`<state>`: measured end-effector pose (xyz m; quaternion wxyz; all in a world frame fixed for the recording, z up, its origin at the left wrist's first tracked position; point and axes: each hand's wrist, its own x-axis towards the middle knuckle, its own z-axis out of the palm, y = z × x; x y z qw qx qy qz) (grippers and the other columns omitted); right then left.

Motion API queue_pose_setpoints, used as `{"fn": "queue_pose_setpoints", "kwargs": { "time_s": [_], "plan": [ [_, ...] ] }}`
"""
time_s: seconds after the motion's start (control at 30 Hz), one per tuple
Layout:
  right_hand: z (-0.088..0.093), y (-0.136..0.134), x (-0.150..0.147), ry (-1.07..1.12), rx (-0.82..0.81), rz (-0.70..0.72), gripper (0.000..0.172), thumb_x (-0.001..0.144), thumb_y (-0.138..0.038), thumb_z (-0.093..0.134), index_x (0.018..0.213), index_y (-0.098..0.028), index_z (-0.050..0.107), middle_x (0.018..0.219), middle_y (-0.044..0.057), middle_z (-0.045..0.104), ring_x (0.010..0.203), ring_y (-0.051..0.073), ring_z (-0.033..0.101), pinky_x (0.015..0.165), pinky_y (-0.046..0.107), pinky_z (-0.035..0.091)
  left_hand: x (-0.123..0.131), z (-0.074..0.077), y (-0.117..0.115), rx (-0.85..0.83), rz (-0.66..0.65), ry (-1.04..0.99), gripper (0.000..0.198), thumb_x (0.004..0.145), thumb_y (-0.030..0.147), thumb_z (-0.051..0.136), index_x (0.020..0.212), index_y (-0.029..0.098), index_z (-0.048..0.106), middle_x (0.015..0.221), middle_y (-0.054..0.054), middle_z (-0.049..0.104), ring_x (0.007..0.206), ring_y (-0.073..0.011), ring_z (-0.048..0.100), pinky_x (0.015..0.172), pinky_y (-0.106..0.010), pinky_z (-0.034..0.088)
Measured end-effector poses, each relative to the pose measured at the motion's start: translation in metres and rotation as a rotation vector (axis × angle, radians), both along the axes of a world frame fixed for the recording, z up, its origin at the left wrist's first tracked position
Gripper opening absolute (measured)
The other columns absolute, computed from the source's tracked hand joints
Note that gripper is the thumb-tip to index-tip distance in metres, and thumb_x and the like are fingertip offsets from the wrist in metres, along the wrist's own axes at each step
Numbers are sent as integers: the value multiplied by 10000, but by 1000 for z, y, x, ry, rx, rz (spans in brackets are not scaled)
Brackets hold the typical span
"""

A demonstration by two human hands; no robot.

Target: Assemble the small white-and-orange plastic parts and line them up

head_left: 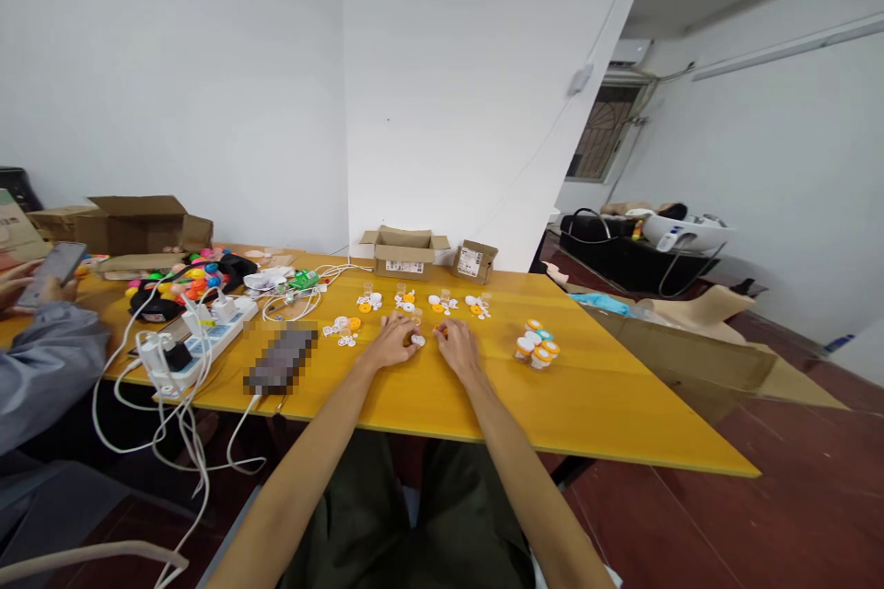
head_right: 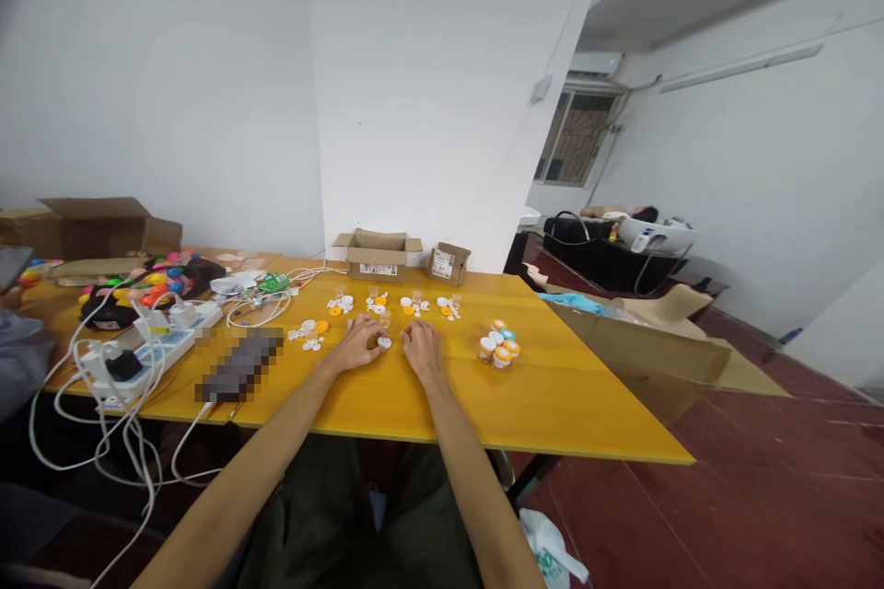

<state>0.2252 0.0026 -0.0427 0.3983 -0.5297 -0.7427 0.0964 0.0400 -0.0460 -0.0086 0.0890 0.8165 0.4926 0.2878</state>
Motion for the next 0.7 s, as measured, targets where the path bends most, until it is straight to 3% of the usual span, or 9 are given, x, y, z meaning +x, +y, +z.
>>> {"fn": "queue_pose_setpoints", "kwargs": {
  "time_s": [0.1,0.2,0.43,0.7],
  "plan": [
    [5,-3,0,12,53,-14,91,795,-200,654,726,-254,632,910,107,700,919,293,628,859,413,486,0,1,-1,-9,-4,-13,121,849,220,627,954,236,685,975,-61,684,1118,-291,524,996,-453,394],
    [10,-7,-3,79,72,95,74,832,-233,604,769,-257,635,913,80,703,913,265,636,869,397,501,0,2,0,-3,-15,-44,111,857,236,636,952,241,693,978,-59,694,1130,-287,524,1010,-457,394],
    [16,-14,-18,275,-105,315,103,841,-294,561,813,-237,643,818,23,729,769,201,686,773,342,551,0,3,1,13,-2,-132,127,889,299,637,970,264,728,1064,-60,721,1136,-274,531,1015,-461,390],
    [8,-6,-19,526,-382,384,201,764,-411,666,814,-220,627,730,8,710,604,176,671,536,298,569,-2,1,3,38,-23,-134,100,855,273,694,946,262,735,1045,-55,730,1130,-271,548,1010,-447,384]
  ]
}}
